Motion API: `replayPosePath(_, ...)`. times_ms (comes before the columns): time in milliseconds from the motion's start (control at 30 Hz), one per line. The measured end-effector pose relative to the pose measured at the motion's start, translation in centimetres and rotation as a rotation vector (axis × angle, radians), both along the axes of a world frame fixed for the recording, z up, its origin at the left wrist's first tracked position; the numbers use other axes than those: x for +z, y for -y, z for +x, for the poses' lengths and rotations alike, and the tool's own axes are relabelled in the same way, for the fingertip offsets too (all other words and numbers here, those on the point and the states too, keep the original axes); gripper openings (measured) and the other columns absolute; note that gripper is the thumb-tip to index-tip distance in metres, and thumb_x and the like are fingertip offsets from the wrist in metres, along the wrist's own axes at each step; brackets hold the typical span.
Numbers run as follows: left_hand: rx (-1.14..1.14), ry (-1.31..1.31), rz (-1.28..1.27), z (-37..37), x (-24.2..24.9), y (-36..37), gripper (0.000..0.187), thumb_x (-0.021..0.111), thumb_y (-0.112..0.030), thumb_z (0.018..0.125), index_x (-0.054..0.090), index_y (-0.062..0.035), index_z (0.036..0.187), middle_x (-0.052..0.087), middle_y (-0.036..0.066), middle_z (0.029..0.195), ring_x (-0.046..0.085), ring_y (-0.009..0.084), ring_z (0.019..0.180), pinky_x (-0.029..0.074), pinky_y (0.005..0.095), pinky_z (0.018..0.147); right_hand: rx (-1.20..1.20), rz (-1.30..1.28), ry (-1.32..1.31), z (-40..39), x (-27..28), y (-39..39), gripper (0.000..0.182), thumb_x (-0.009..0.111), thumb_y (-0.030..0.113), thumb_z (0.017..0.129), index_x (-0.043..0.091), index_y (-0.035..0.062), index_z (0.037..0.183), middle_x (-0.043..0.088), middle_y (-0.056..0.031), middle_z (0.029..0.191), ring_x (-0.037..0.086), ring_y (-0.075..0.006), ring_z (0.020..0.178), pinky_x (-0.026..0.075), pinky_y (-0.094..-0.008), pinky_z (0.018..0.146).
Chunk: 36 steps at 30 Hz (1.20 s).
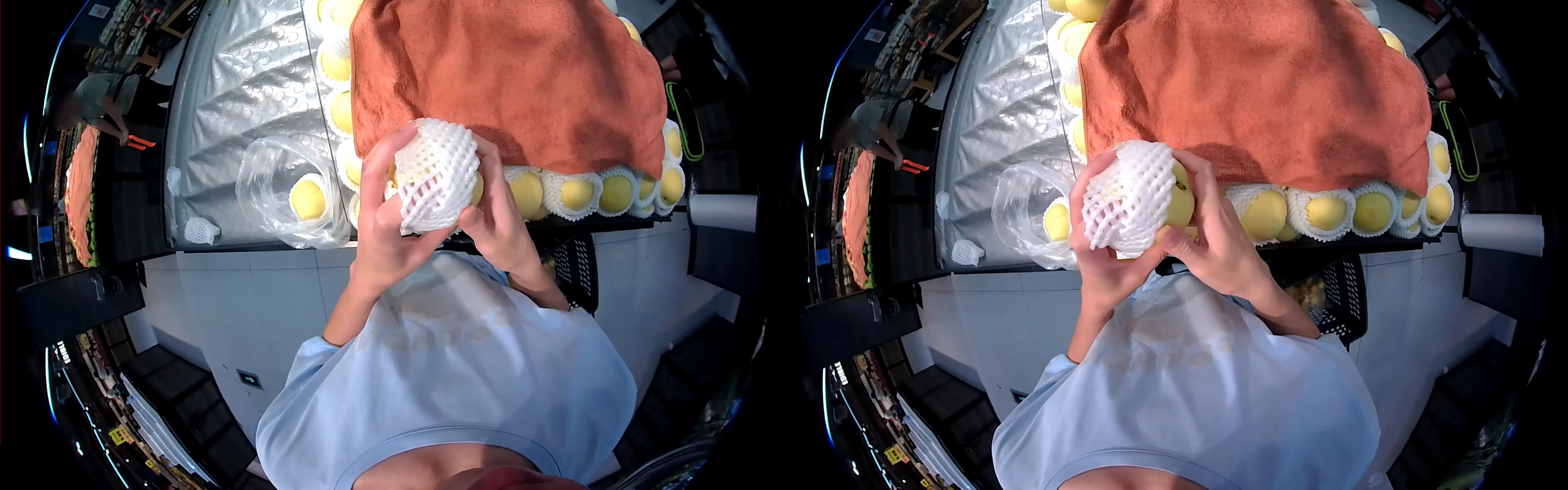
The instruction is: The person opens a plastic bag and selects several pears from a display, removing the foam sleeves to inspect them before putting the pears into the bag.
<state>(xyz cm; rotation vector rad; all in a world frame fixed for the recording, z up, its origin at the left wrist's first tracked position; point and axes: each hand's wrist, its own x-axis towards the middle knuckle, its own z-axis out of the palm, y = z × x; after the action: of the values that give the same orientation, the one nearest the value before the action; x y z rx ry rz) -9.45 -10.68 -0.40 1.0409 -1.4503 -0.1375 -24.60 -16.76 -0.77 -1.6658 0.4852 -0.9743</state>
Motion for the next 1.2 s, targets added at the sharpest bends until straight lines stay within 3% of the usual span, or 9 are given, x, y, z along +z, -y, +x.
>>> replayPosePath(67, -0.066, 0.158, 0.118, 0.5, 0.3, -0.3, 0.090, 0.091, -0.016, 0.067, 0.039, 0.0006, 0.139, 0.041, 0.025, 0.144, 0.050, 0.0351, 0.128, 0.045, 0.0434, 0.104, 0.092, 0.201, 0.094, 0.0, -0.8, -0.3, 0.089, 0.065, 0.051, 0.091, 0.021, -0.0023, 0.147, 0.034, -0.0192, 0.142, 0.037, -0.0258, 0.134, 0.034, -0.0385, 0.108)
replayPosePath(100, -0.128, -0.153, 0.343, -0.2, 2.0, -1.1, 0.067, 0.083, -0.004, 0.070, 0.053, -0.0038, 0.130, 0.048, 0.026, 0.137, 0.053, 0.0382, 0.125, 0.045, 0.0425, 0.101, 0.099, 0.263, 0.145, 0.1, -0.8, -0.5, 0.090, 0.065, 0.052, 0.090, 0.021, -0.0019, 0.148, 0.034, -0.0177, 0.143, 0.037, -0.0247, 0.133, 0.035, -0.0377, 0.108)
replayPosePath(233, -0.190, -0.634, 0.243, 0.2, 1.1, -2.2, 0.065, 0.074, -0.002, 0.082, 0.039, 0.0074, 0.136, 0.049, 0.019, 0.137, 0.054, 0.0261, 0.123, 0.042, 0.0393, 0.106, 0.159, 0.323, 0.262, -0.1, -0.9, -0.5, 0.093, 0.066, 0.055, 0.088, 0.021, -0.0007, 0.148, 0.037, -0.0141, 0.142, 0.040, -0.0221, 0.131, 0.036, -0.0351, 0.107)
replayPosePath(333, -0.136, -1.006, 0.219, 0.3, 1.7, -2.2, 0.057, 0.065, -0.010, 0.092, 0.037, 0.0023, 0.141, 0.051, 0.016, 0.136, 0.051, 0.0229, 0.126, 0.040, 0.0394, 0.107, 0.219, 0.400, 0.348, -0.6, -1.3, -0.4, 0.096, 0.069, 0.055, 0.086, 0.022, 0.0000, 0.149, 0.039, -0.0130, 0.140, 0.042, -0.0211, 0.129, 0.036, -0.0342, 0.107)
replayPosePath(467, -0.114, -1.095, 0.257, 0.9, 1.7, -2.1, 0.053, 0.059, -0.017, 0.097, 0.037, 0.0002, 0.142, 0.052, 0.014, 0.135, 0.052, 0.0228, 0.125, 0.042, 0.0388, 0.105, 0.140, 0.353, 0.368, -1.2, -1.3, -0.5, 0.100, 0.072, 0.054, 0.084, 0.020, -0.0004, 0.150, 0.042, -0.0136, 0.139, 0.044, -0.0226, 0.129, 0.037, -0.0355, 0.107)
replayPosePath(633, -0.153, -1.120, 0.348, 0.4, 1.5, -1.8, 0.038, 0.056, -0.017, 0.098, 0.045, -0.0001, 0.131, 0.053, 0.013, 0.133, 0.053, 0.0206, 0.123, 0.043, 0.0374, 0.104, 0.088, 0.344, 0.367, -1.5, -0.5, -0.8, 0.103, 0.088, 0.025, 0.072, 0.025, -0.0015, 0.149, 0.042, -0.0149, 0.138, 0.046, -0.0253, 0.127, 0.039, -0.0389, 0.106)
replayPosePath(800, -0.326, -1.202, 0.405, 0.7, 0.3, -1.5, 0.028, 0.053, -0.017, 0.101, 0.048, -0.0003, 0.123, 0.057, 0.015, 0.130, 0.057, 0.0202, 0.119, 0.047, 0.0369, 0.101, -0.210, -0.472, -0.065, -1.0, 0.9, 0.5, 0.087, 0.091, 0.009, 0.061, 0.048, 0.0083, 0.137, 0.044, -0.0171, 0.133, 0.051, -0.0343, 0.118, 0.047, -0.0405, 0.097)
replayPosePath(1133, -0.476, -1.486, 0.485, 3.0, -0.3, -2.7, 0.041, 0.044, -0.022, 0.105, 0.042, 0.0037, 0.136, 0.054, 0.016, 0.135, 0.055, 0.0262, 0.125, 0.045, 0.0417, 0.106, -0.172, -0.467, -0.090, -1.1, 1.7, 1.3, 0.086, 0.092, 0.006, 0.058, 0.052, 0.0138, 0.135, 0.043, -0.0155, 0.130, 0.053, -0.0324, 0.116, 0.051, -0.0407, 0.091)
replayPosePath(1200, -0.698, -1.483, 0.480, 3.1, -0.6, -2.8, 0.043, 0.043, -0.023, 0.105, 0.040, 0.0044, 0.138, 0.052, 0.017, 0.138, 0.053, 0.0267, 0.127, 0.043, 0.0426, 0.108, -0.122, -0.521, -0.139, -1.2, 1.9, 1.6, 0.086, 0.092, 0.007, 0.058, 0.053, 0.0148, 0.134, 0.043, -0.0153, 0.130, 0.052, -0.0322, 0.115, 0.050, -0.0406, 0.091)
